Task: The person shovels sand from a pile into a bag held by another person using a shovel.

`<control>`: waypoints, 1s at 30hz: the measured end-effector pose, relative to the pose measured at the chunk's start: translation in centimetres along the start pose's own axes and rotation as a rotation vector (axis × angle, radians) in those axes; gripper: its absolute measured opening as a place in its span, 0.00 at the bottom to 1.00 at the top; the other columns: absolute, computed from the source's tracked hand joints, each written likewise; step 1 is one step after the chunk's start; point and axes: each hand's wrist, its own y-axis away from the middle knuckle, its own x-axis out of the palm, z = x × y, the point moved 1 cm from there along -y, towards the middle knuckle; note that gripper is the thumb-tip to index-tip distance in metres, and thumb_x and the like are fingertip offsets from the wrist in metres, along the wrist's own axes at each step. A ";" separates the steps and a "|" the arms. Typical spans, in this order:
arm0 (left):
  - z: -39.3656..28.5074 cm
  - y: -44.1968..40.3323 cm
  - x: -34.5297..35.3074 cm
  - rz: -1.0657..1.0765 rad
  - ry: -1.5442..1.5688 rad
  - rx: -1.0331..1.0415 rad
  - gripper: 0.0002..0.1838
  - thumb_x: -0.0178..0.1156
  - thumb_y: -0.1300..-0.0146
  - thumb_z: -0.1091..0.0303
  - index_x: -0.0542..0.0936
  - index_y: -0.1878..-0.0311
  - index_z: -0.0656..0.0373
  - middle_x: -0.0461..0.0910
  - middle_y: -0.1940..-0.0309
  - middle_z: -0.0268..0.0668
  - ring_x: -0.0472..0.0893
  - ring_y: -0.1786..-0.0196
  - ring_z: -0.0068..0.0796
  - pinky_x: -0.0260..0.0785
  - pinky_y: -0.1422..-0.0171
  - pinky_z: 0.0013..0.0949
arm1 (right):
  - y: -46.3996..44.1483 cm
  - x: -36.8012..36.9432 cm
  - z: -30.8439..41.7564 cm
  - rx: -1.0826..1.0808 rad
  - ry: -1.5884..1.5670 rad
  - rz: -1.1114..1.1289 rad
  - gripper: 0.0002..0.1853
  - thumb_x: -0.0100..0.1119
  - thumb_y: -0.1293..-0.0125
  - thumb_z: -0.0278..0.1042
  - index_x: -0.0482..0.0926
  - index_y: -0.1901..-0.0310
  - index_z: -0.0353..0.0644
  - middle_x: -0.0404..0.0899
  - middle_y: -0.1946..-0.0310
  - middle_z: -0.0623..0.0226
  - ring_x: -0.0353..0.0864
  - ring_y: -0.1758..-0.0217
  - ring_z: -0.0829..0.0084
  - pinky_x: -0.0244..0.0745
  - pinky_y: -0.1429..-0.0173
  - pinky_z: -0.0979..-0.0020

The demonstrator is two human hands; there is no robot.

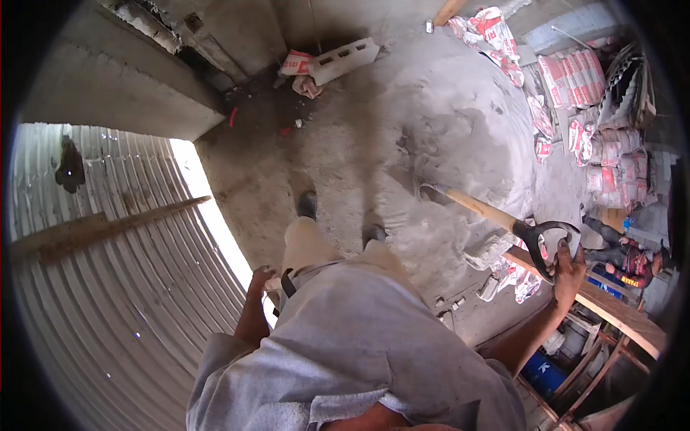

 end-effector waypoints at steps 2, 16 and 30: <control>-1.5 -3.7 -5.6 -0.002 -0.055 0.082 0.31 0.71 0.47 0.60 0.75 0.39 0.56 0.80 0.53 0.42 0.81 0.59 0.33 0.76 0.60 0.35 | -1.4 3.7 2.6 -0.049 0.073 -0.052 0.11 0.58 0.31 0.35 0.76 0.59 0.34 0.68 0.81 0.76 0.62 0.81 0.85 0.56 0.78 0.79; -22.4 -8.8 -21.5 -0.189 0.064 0.088 0.27 0.64 0.38 0.60 0.72 0.38 0.60 0.78 0.69 0.35 0.75 0.76 0.25 0.65 0.79 0.28 | -9.6 22.2 10.5 0.087 -0.056 -0.065 0.13 0.65 0.40 0.38 0.81 0.63 0.35 0.73 0.80 0.75 0.68 0.80 0.83 0.64 0.76 0.74; -50.5 -9.5 -25.7 -0.483 -0.750 0.626 0.18 0.60 0.37 0.60 0.78 0.48 0.60 0.78 0.46 0.53 0.76 0.40 0.50 0.68 0.36 0.47 | -22.0 19.7 11.8 0.076 -0.151 0.008 0.17 0.57 0.33 0.46 0.77 0.68 0.38 0.70 0.83 0.73 0.65 0.83 0.83 0.59 0.77 0.75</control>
